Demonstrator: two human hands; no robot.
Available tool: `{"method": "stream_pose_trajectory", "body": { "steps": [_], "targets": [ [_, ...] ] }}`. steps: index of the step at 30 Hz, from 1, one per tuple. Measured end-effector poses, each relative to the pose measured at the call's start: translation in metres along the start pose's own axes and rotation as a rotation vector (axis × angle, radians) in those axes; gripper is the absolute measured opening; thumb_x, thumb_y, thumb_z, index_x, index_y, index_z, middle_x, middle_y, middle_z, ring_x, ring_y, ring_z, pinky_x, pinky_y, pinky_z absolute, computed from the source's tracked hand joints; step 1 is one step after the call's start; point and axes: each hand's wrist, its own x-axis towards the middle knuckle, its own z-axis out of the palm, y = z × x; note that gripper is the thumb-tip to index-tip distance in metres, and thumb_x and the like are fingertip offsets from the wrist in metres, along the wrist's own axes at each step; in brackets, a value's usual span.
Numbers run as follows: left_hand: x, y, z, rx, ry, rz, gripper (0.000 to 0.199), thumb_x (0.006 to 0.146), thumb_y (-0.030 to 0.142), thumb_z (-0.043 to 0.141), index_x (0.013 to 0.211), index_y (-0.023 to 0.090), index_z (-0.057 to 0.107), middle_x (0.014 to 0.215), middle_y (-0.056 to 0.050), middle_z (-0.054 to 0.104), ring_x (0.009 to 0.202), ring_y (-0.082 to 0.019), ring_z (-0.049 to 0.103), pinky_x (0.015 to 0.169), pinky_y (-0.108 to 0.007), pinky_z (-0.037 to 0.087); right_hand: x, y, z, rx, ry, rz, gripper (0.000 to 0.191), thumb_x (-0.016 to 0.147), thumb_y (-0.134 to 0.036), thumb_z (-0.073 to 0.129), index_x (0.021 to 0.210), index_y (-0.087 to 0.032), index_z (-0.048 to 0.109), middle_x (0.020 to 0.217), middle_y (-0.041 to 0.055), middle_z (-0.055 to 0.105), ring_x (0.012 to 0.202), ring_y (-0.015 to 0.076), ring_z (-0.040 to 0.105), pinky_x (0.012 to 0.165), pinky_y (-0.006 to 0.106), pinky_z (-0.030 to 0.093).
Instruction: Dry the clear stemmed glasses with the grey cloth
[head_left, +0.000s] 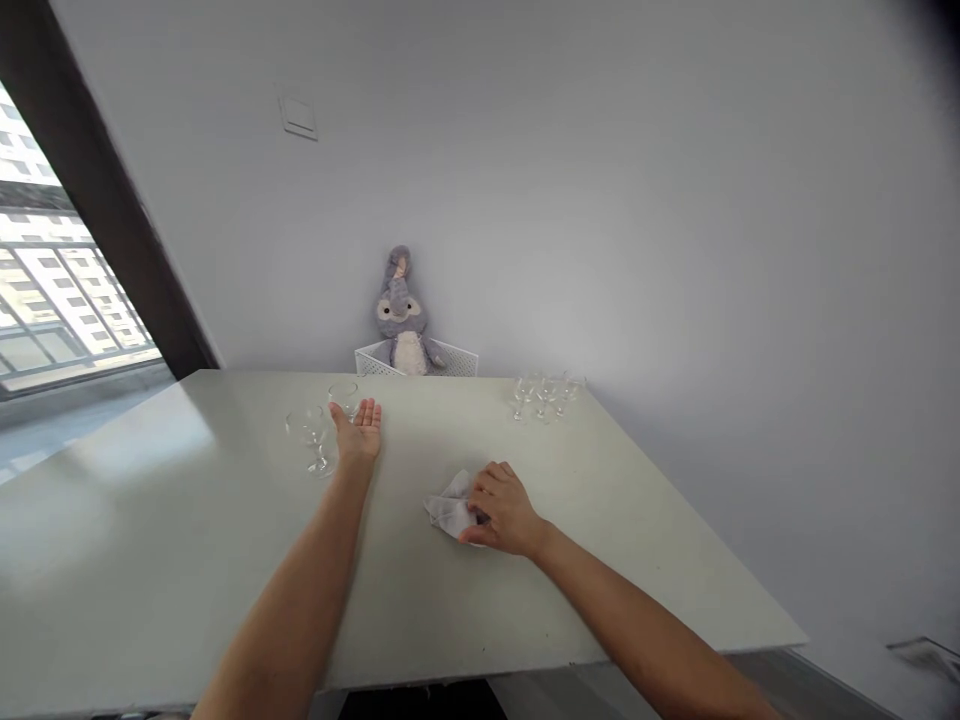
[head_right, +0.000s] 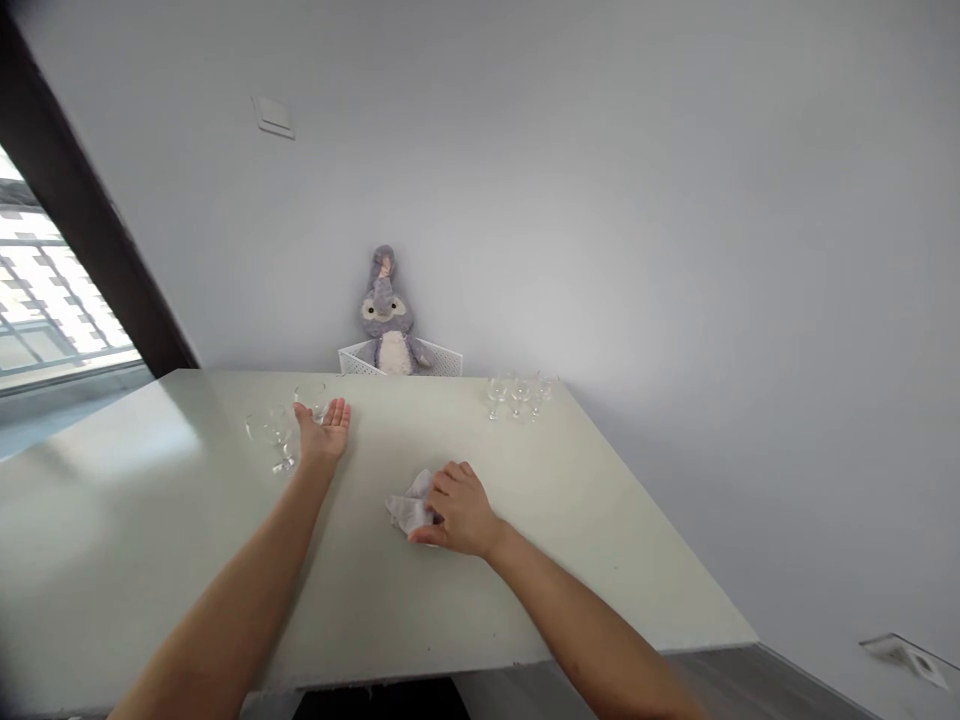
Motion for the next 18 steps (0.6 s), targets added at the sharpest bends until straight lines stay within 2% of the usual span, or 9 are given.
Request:
{"method": "stream_pose_trajectory", "body": {
  "steps": [3, 5, 8, 10, 12, 15, 18],
  "targets": [
    [0.004, 0.000, -0.001, -0.089, -0.023, 0.010, 0.059, 0.073, 0.060, 0.044, 0.118, 0.025, 0.027, 0.105, -0.010, 0.049, 0.098, -0.014, 0.056, 0.076, -0.026, 0.050, 0.003, -0.009, 0.001, -0.102, -0.159, -0.012, 0.056, 0.061, -0.072, 0.048, 0.071, -0.018, 0.060, 0.073, 0.0058, 0.053, 0.075, 0.0190, 0.041, 0.071, 0.034, 0.030],
    [0.003, -0.001, 0.000, -0.115, -0.008, -0.019, 0.053, 0.074, 0.058, 0.045, 0.112, 0.025, 0.029, 0.104, -0.010, 0.049, 0.096, -0.014, 0.057, 0.074, -0.025, 0.051, 0.004, -0.014, 0.000, -0.121, -0.231, 0.014, 0.058, 0.060, -0.068, 0.054, 0.087, -0.017, 0.060, 0.081, 0.0072, 0.056, 0.080, 0.0210, 0.042, 0.075, 0.035, 0.030],
    [-0.005, -0.006, 0.001, -0.091, -0.019, -0.075, 0.039, 0.077, 0.053, 0.045, 0.102, 0.025, 0.034, 0.099, -0.007, 0.050, 0.090, -0.012, 0.058, 0.072, -0.023, 0.051, 0.005, -0.018, 0.002, -0.109, -0.277, 0.080, 0.059, 0.066, -0.046, 0.062, 0.114, -0.016, 0.049, 0.097, 0.0101, 0.058, 0.089, 0.0233, 0.043, 0.080, 0.036, 0.029],
    [-0.015, -0.013, 0.002, -0.053, -0.044, -0.106, 0.032, 0.078, 0.049, 0.047, 0.097, 0.025, 0.037, 0.093, -0.006, 0.052, 0.086, -0.012, 0.060, 0.071, -0.024, 0.051, 0.004, -0.014, 0.005, -0.052, -0.262, 0.139, 0.053, 0.067, -0.028, 0.062, 0.117, -0.016, 0.048, 0.097, 0.0100, 0.059, 0.090, 0.0232, 0.045, 0.080, 0.037, 0.030],
    [-0.027, -0.021, 0.001, -0.022, -0.085, -0.136, 0.029, 0.077, 0.043, 0.052, 0.093, 0.023, 0.040, 0.087, -0.005, 0.054, 0.082, -0.013, 0.061, 0.071, -0.026, 0.051, 0.004, -0.005, 0.008, 0.070, -0.158, 0.275, 0.040, 0.066, -0.020, 0.061, 0.106, -0.018, 0.055, 0.090, 0.0081, 0.062, 0.088, 0.0224, 0.047, 0.079, 0.036, 0.032],
    [-0.047, -0.035, -0.002, 0.055, -0.175, -0.174, 0.027, 0.075, 0.039, 0.056, 0.091, 0.022, 0.043, 0.084, -0.005, 0.057, 0.080, -0.015, 0.062, 0.072, -0.028, 0.050, 0.003, 0.016, 0.006, 0.441, 0.125, 0.661, 0.021, 0.069, -0.031, 0.059, 0.085, -0.017, 0.060, 0.075, 0.0042, 0.062, 0.073, 0.0189, 0.053, 0.066, 0.032, 0.040],
    [-0.063, -0.047, -0.008, 0.138, -0.253, -0.168, 0.027, 0.073, 0.037, 0.058, 0.090, 0.022, 0.044, 0.085, -0.005, 0.059, 0.079, -0.015, 0.063, 0.073, -0.030, 0.049, 0.004, 0.034, -0.004, 0.926, 0.392, 0.993, 0.032, 0.067, -0.044, 0.059, 0.079, -0.015, 0.058, 0.065, 0.0026, 0.061, 0.058, 0.0162, 0.054, 0.053, 0.027, 0.042]
  ]
}}
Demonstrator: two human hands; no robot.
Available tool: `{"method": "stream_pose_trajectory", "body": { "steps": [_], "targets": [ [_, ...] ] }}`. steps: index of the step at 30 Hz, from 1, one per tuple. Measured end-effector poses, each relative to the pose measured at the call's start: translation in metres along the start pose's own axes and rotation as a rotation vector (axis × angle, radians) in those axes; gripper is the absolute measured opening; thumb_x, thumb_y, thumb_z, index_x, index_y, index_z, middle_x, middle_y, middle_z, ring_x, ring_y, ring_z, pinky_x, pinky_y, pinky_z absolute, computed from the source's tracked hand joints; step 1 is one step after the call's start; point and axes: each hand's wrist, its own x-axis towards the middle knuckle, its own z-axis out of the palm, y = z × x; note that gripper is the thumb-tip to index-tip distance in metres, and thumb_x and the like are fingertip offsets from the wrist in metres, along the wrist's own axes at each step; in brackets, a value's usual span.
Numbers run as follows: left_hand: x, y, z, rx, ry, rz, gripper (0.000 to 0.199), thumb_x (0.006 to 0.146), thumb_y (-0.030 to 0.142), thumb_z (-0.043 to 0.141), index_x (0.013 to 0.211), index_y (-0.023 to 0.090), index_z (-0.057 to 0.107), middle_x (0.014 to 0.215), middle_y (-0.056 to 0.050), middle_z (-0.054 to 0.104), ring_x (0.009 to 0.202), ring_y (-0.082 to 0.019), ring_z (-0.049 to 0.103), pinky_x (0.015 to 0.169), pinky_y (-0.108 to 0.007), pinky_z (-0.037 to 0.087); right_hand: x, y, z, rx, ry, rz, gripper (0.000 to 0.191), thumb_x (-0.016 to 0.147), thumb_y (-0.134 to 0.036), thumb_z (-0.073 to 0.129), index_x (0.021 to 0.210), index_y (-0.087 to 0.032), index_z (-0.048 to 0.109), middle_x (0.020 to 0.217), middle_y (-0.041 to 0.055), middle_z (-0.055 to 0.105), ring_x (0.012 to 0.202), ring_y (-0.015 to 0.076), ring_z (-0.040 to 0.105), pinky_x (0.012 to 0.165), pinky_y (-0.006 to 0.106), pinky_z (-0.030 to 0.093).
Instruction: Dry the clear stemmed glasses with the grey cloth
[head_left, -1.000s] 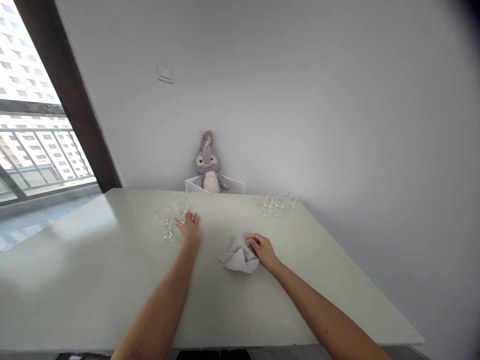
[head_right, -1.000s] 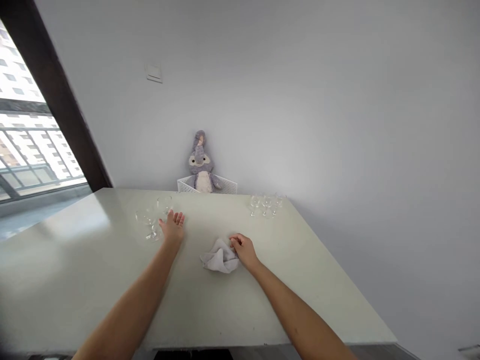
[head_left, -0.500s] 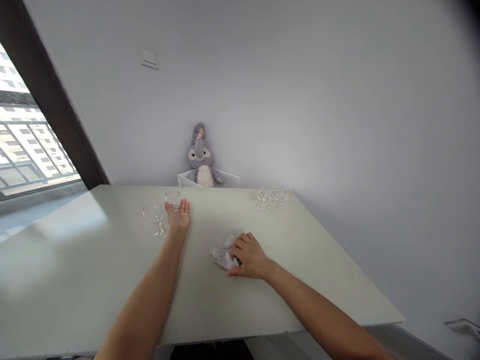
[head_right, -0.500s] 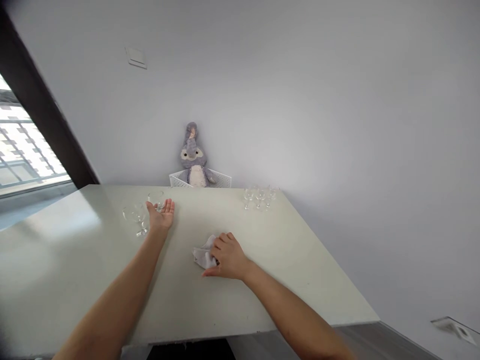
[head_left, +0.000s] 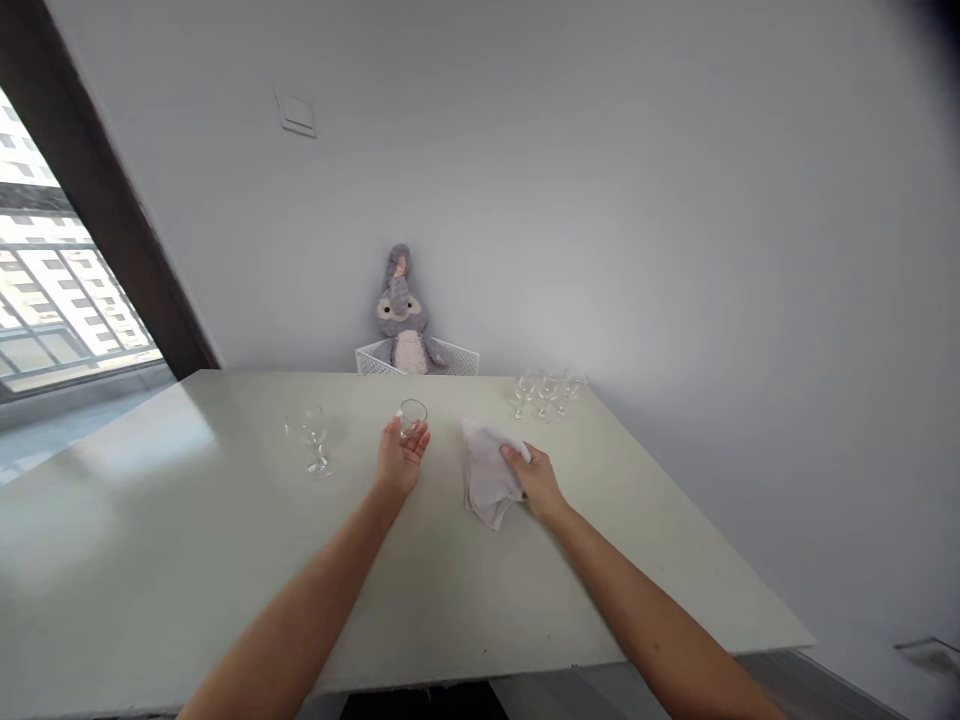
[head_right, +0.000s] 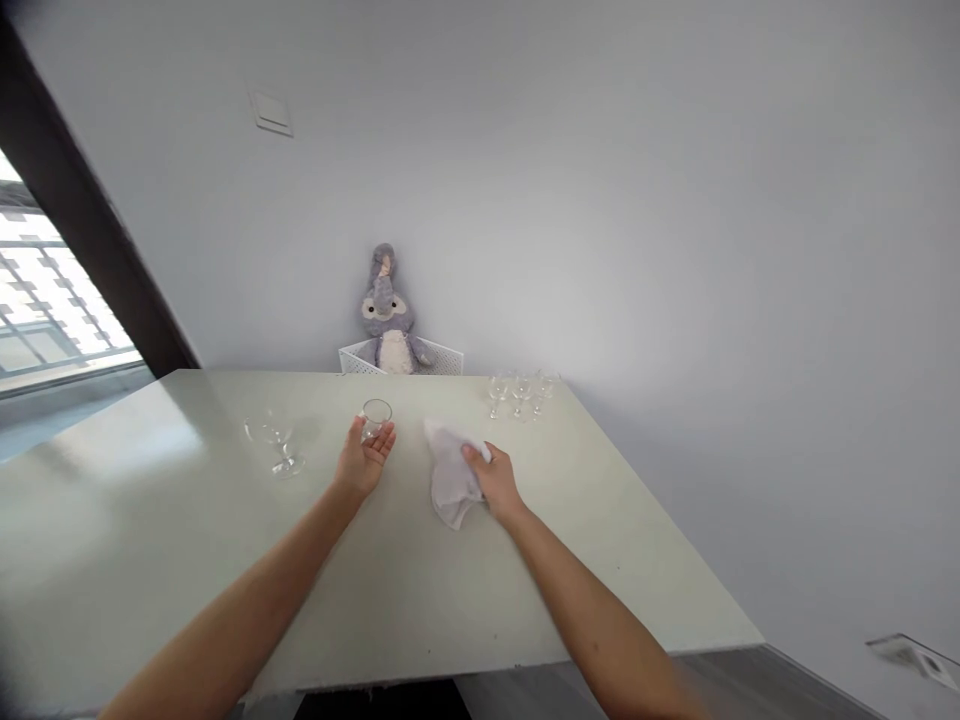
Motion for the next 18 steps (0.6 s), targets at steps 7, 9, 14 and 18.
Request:
{"method": "stream_pose_trajectory", "body": {
  "steps": [7, 9, 14, 18],
  "targets": [
    [-0.025, -0.012, 0.000, 0.192, -0.216, 0.054, 0.035, 0.072, 0.041, 0.059, 0.099, 0.024, 0.044, 0.091, -0.003, 0.061, 0.082, -0.016, 0.062, 0.076, -0.033, 0.046, 0.015, -0.008, -0.018, 0.537, 0.174, 0.089, 0.040, 0.051, -0.025, 0.074, 0.085, -0.015, 0.057, 0.077, 0.0051, 0.066, 0.066, 0.0195, 0.060, 0.058, 0.031, 0.049],
    [-0.030, -0.011, 0.000, 0.241, -0.258, 0.091, 0.040, 0.071, 0.040, 0.060, 0.105, 0.025, 0.043, 0.094, -0.004, 0.060, 0.083, -0.016, 0.061, 0.077, -0.034, 0.045, 0.018, -0.007, -0.021, 0.535, 0.233, 0.046, 0.040, 0.051, -0.023, 0.073, 0.086, -0.015, 0.056, 0.078, 0.0046, 0.065, 0.067, 0.0190, 0.060, 0.059, 0.032, 0.050],
    [-0.038, -0.015, 0.002, 0.313, -0.269, 0.155, 0.046, 0.072, 0.035, 0.061, 0.112, 0.028, 0.040, 0.106, -0.006, 0.055, 0.091, -0.018, 0.059, 0.081, -0.037, 0.043, 0.016, -0.008, -0.024, 0.108, 0.484, -0.165, 0.036, 0.063, -0.029, 0.062, 0.095, -0.016, 0.050, 0.081, 0.0044, 0.061, 0.068, 0.0162, 0.056, 0.057, 0.028, 0.048],
    [-0.045, -0.027, 0.004, 0.320, -0.309, 0.158, 0.054, 0.068, 0.030, 0.065, 0.116, 0.029, 0.039, 0.112, -0.007, 0.050, 0.099, -0.020, 0.055, 0.083, -0.036, 0.043, -0.005, -0.015, -0.002, -0.199, 0.304, -0.283, 0.049, 0.065, -0.029, 0.060, 0.109, -0.015, 0.044, 0.097, 0.0087, 0.057, 0.080, 0.0175, 0.053, 0.066, 0.029, 0.047]
  ]
}}
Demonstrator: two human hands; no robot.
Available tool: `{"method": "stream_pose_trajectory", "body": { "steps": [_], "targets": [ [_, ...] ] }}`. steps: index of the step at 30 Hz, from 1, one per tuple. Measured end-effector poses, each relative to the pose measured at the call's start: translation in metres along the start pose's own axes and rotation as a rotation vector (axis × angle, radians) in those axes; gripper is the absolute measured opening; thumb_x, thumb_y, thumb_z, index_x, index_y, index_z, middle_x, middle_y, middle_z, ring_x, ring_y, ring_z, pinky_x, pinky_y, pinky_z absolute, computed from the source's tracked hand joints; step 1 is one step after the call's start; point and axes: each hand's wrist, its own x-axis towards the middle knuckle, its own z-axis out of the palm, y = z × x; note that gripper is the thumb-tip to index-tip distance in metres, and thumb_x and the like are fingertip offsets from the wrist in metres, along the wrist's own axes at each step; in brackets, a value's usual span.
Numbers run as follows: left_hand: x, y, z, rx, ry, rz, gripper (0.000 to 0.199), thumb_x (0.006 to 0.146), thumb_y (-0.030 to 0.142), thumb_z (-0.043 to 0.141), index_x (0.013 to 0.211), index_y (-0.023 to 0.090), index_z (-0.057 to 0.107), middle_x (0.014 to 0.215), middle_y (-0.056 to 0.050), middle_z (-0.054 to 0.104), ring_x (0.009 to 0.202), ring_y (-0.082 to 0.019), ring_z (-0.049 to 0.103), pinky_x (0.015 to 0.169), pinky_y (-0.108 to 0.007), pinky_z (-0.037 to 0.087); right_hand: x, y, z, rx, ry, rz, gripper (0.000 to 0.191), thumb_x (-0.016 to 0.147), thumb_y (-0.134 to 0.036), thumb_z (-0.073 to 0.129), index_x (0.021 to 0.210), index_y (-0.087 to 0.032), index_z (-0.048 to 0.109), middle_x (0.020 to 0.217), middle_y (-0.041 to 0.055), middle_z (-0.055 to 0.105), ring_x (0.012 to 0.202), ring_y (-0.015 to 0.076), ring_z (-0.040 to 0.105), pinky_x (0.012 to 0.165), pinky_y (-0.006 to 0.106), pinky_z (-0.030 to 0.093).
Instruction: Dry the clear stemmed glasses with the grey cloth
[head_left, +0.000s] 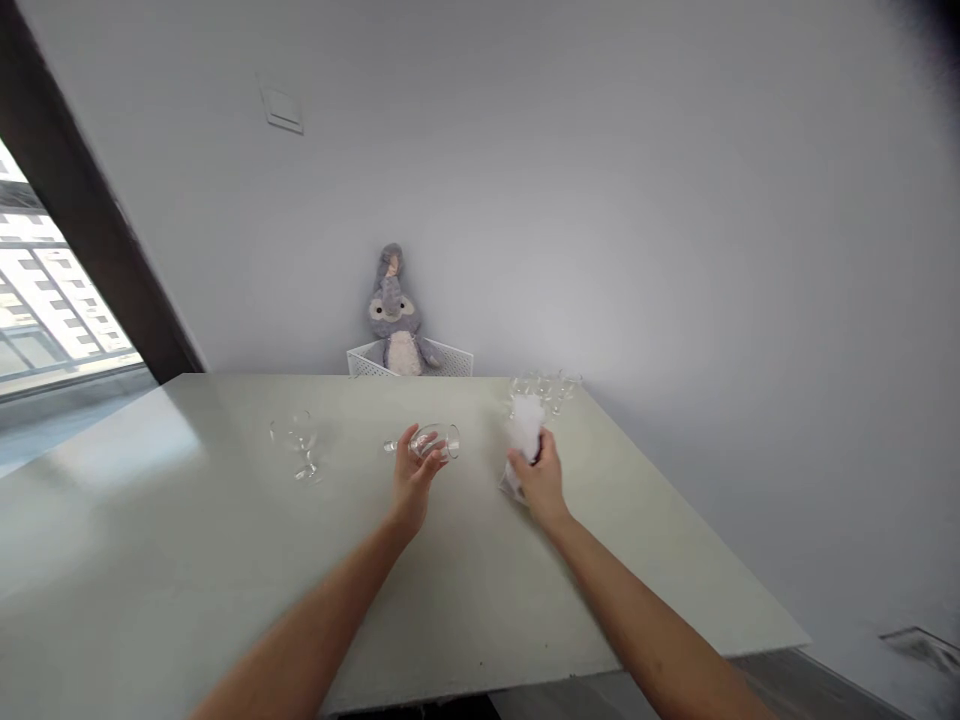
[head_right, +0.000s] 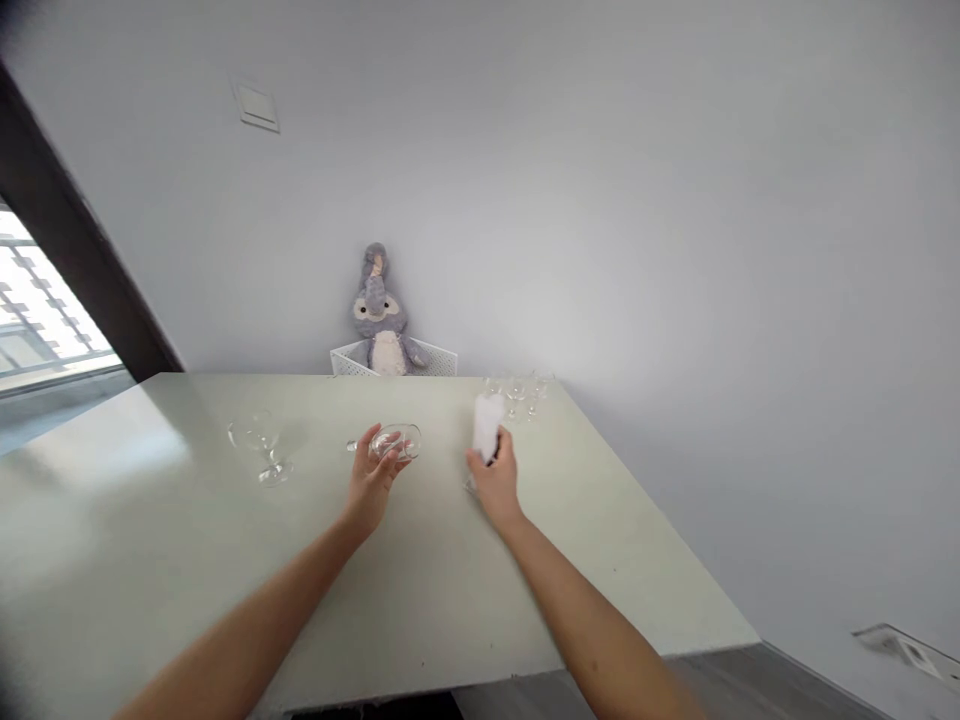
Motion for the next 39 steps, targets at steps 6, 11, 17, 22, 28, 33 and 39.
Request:
{"method": "stream_pose_trajectory", "body": {
  "steps": [6, 11, 17, 22, 28, 33, 39],
  "targets": [
    [-0.011, -0.005, 0.009, 0.018, -0.054, -0.048, 0.053, 0.068, 0.028, 0.066, 0.115, 0.028, 0.041, 0.118, -0.008, 0.047, 0.106, -0.021, 0.051, 0.089, -0.036, 0.040, -0.046, -0.014, 0.025, 0.250, -0.488, -0.067, 0.033, 0.075, -0.032, 0.055, 0.105, -0.021, 0.045, 0.108, 0.0079, 0.053, 0.083, 0.0142, 0.053, 0.065, 0.025, 0.046],
    [-0.016, -0.003, 0.011, 0.004, -0.039, -0.134, 0.051, 0.069, 0.030, 0.064, 0.114, 0.028, 0.041, 0.121, -0.008, 0.045, 0.106, -0.021, 0.051, 0.086, -0.033, 0.042, -0.040, -0.009, 0.021, 0.091, -0.468, -0.236, 0.021, 0.081, -0.031, 0.048, 0.098, -0.021, 0.053, 0.111, 0.0069, 0.054, 0.085, 0.0148, 0.054, 0.072, 0.028, 0.046],
    [-0.020, -0.005, 0.015, -0.025, -0.075, -0.200, 0.047, 0.069, 0.032, 0.063, 0.111, 0.027, 0.042, 0.116, -0.007, 0.051, 0.100, -0.018, 0.053, 0.083, -0.030, 0.043, -0.032, -0.002, 0.017, -0.207, -0.480, -0.453, 0.049, 0.078, -0.035, 0.052, 0.125, -0.024, 0.041, 0.127, 0.0094, 0.041, 0.112, 0.0228, 0.042, 0.074, 0.031, 0.049],
    [-0.024, -0.002, 0.019, -0.023, -0.135, -0.252, 0.051, 0.067, 0.034, 0.065, 0.111, 0.024, 0.042, 0.111, -0.008, 0.055, 0.095, -0.019, 0.055, 0.078, -0.031, 0.045, -0.035, -0.002, 0.016, -0.308, -0.392, -0.512, 0.055, 0.080, -0.032, 0.049, 0.131, -0.024, 0.030, 0.117, 0.0107, 0.045, 0.097, 0.0198, 0.052, 0.068, 0.030, 0.050],
    [-0.026, -0.006, 0.019, -0.094, -0.149, -0.295, 0.044, 0.072, 0.033, 0.061, 0.110, 0.026, 0.041, 0.103, -0.004, 0.058, 0.090, -0.016, 0.057, 0.078, -0.030, 0.045, -0.036, -0.007, 0.014, -0.301, -0.374, -0.482, 0.043, 0.079, -0.033, 0.051, 0.120, -0.022, 0.041, 0.118, 0.0103, 0.047, 0.093, 0.0196, 0.053, 0.064, 0.028, 0.049],
    [-0.021, -0.010, 0.015, -0.084, -0.085, -0.258, 0.048, 0.066, 0.030, 0.067, 0.108, 0.025, 0.045, 0.103, -0.004, 0.058, 0.088, -0.015, 0.057, 0.079, -0.029, 0.044, -0.031, -0.007, 0.013, -0.364, -0.437, -0.528, 0.030, 0.084, -0.028, 0.043, 0.112, -0.023, 0.050, 0.105, 0.0074, 0.056, 0.097, 0.0190, 0.053, 0.081, 0.032, 0.045],
    [-0.024, -0.004, 0.018, -0.017, -0.097, -0.183, 0.052, 0.063, 0.027, 0.068, 0.109, 0.025, 0.043, 0.103, -0.005, 0.056, 0.083, -0.016, 0.059, 0.070, -0.027, 0.048, -0.034, -0.005, 0.016, -0.039, -0.607, -0.243, 0.026, 0.083, -0.029, 0.044, 0.106, -0.023, 0.054, 0.096, 0.0048, 0.058, 0.074, 0.0149, 0.058, 0.059, 0.026, 0.049]
  ]
}}
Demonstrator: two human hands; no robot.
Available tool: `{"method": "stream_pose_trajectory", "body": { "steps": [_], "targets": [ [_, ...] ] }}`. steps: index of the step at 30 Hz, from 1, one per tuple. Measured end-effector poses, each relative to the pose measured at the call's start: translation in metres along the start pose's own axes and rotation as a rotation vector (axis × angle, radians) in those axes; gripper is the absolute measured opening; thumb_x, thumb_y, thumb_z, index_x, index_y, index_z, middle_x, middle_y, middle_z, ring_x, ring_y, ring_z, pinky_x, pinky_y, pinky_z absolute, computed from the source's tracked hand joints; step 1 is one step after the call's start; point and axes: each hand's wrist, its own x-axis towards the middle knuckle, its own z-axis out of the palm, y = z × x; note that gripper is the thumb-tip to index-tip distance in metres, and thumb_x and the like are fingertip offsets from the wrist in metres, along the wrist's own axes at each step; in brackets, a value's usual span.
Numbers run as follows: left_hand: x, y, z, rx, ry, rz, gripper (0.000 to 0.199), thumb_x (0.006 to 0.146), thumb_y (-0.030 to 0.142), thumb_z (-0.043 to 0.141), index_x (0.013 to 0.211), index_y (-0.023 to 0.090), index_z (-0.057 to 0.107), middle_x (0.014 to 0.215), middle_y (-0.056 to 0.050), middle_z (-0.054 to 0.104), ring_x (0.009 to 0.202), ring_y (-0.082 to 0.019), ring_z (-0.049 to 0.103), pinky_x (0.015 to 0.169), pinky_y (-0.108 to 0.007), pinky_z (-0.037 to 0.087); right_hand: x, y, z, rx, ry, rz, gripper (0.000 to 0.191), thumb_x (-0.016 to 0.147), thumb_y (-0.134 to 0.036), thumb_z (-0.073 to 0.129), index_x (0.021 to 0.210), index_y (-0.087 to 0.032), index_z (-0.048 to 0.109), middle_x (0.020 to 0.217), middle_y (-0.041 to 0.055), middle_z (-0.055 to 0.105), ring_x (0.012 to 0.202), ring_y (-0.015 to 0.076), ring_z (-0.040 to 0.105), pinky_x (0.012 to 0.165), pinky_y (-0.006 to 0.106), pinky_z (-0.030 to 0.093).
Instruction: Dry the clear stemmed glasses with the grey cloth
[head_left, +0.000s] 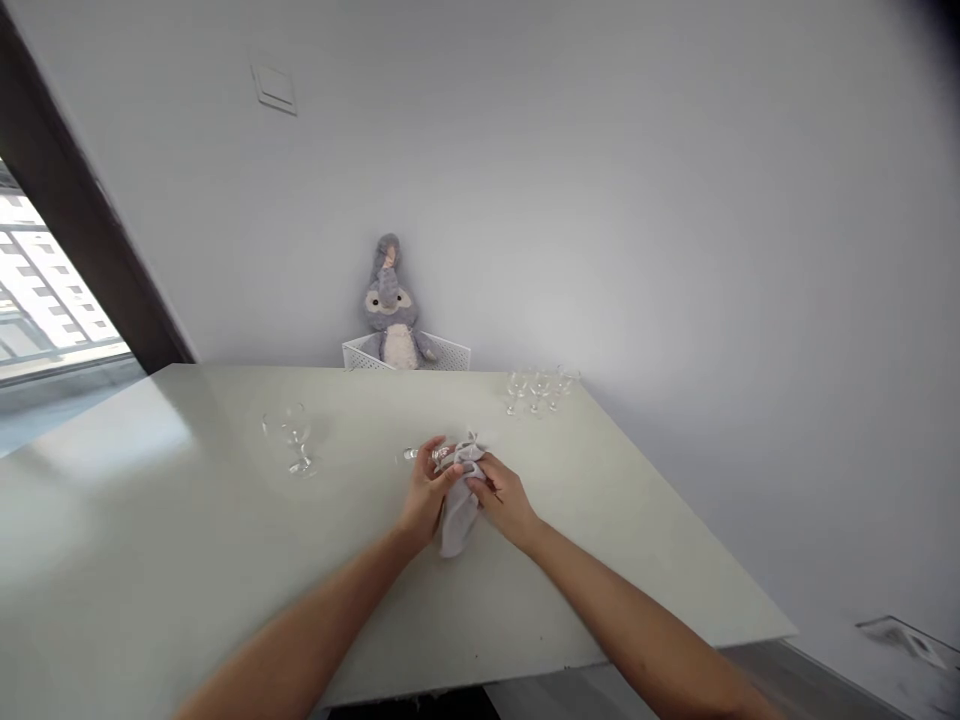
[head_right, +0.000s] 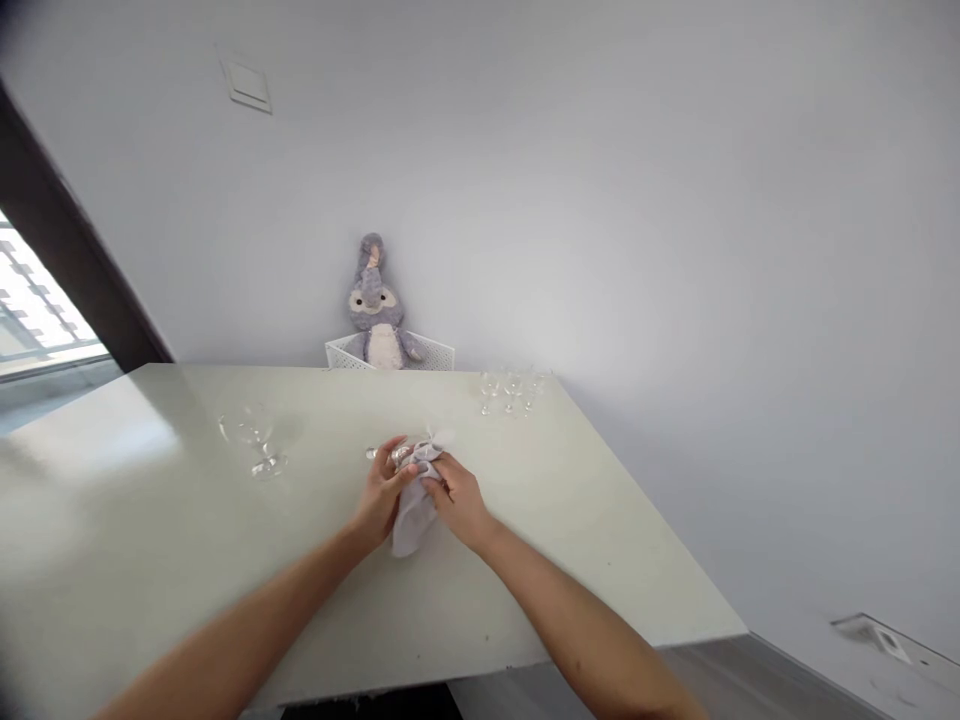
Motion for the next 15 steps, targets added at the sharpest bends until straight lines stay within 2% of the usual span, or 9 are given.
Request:
{"method": "stream_pose_trajectory", "body": {
  "steps": [2, 4, 5, 7, 9, 11, 13, 15],
  "targets": [
    [-0.001, 0.001, -0.001, 0.060, -0.074, -0.037, 0.057, 0.064, 0.028, 0.067, 0.113, 0.026, 0.040, 0.091, -0.003, 0.058, 0.067, -0.014, 0.059, 0.056, -0.026, 0.049, -0.001, 0.002, 0.005, 0.205, -0.085, 0.123, 0.034, 0.080, -0.032, 0.048, 0.113, -0.024, 0.049, 0.089, 0.0027, 0.059, 0.059, 0.0122, 0.057, 0.048, 0.025, 0.048],
    [0.000, 0.002, -0.004, 0.129, -0.159, -0.076, 0.060, 0.065, 0.029, 0.067, 0.117, 0.027, 0.038, 0.082, -0.001, 0.058, 0.058, -0.013, 0.056, 0.048, -0.025, 0.047, -0.001, 0.004, 0.009, 0.349, -0.126, 0.202, 0.047, 0.075, -0.034, 0.055, 0.120, -0.025, 0.043, 0.090, 0.0021, 0.060, 0.054, 0.0110, 0.055, 0.044, 0.024, 0.047],
    [0.001, 0.002, -0.006, 0.158, -0.188, -0.076, 0.059, 0.065, 0.029, 0.066, 0.118, 0.026, 0.038, 0.082, -0.001, 0.059, 0.060, -0.013, 0.057, 0.050, -0.025, 0.047, -0.001, 0.005, 0.009, 0.396, -0.137, 0.224, 0.051, 0.073, -0.034, 0.058, 0.121, -0.025, 0.043, 0.090, 0.0021, 0.060, 0.053, 0.0109, 0.055, 0.044, 0.024, 0.047],
    [0.004, 0.005, -0.011, 0.200, -0.221, -0.049, 0.054, 0.068, 0.029, 0.064, 0.118, 0.025, 0.042, 0.089, -0.004, 0.060, 0.074, -0.016, 0.058, 0.061, -0.028, 0.049, 0.002, 0.008, 0.005, 0.485, -0.144, 0.270, 0.044, 0.071, -0.037, 0.061, 0.111, -0.021, 0.052, 0.081, 0.0013, 0.061, 0.052, 0.0111, 0.055, 0.044, 0.024, 0.047],
    [0.006, 0.009, -0.013, 0.231, -0.246, -0.007, 0.050, 0.070, 0.029, 0.062, 0.117, 0.025, 0.047, 0.106, -0.008, 0.057, 0.093, -0.019, 0.055, 0.076, -0.031, 0.046, 0.005, 0.011, -0.002, 0.619, -0.147, 0.344, 0.034, 0.071, -0.041, 0.060, 0.094, -0.017, 0.060, 0.066, -0.0002, 0.060, 0.048, 0.0109, 0.054, 0.042, 0.023, 0.046],
    [0.006, 0.013, -0.014, 0.266, -0.285, 0.060, 0.046, 0.069, 0.029, 0.063, 0.114, 0.025, 0.053, 0.124, -0.009, 0.046, 0.106, -0.023, 0.048, 0.084, -0.033, 0.043, 0.006, 0.014, -0.009, 0.769, -0.161, 0.413, 0.033, 0.071, -0.044, 0.059, 0.085, -0.015, 0.059, 0.060, -0.0007, 0.059, 0.045, 0.0104, 0.052, 0.041, 0.023, 0.044],
    [0.006, 0.016, -0.015, 0.329, -0.306, 0.151, 0.042, 0.067, 0.028, 0.065, 0.107, 0.024, 0.059, 0.130, -0.008, 0.042, 0.110, -0.025, 0.045, 0.084, -0.033, 0.043, 0.005, 0.014, -0.012, 0.848, -0.193, 0.435, 0.036, 0.071, -0.047, 0.058, 0.085, -0.015, 0.058, 0.061, -0.0003, 0.058, 0.046, 0.0106, 0.052, 0.041, 0.023, 0.044],
    [0.007, 0.017, -0.017, 0.424, -0.283, 0.179, 0.040, 0.065, 0.029, 0.066, 0.104, 0.023, 0.061, 0.117, -0.009, 0.054, 0.100, -0.024, 0.052, 0.078, -0.031, 0.046, 0.003, 0.011, -0.010, 0.812, -0.209, 0.410, 0.040, 0.072, -0.051, 0.055, 0.090, -0.015, 0.057, 0.061, -0.0003, 0.058, 0.047, 0.0114, 0.053, 0.043, 0.024, 0.045]
  ]
}}
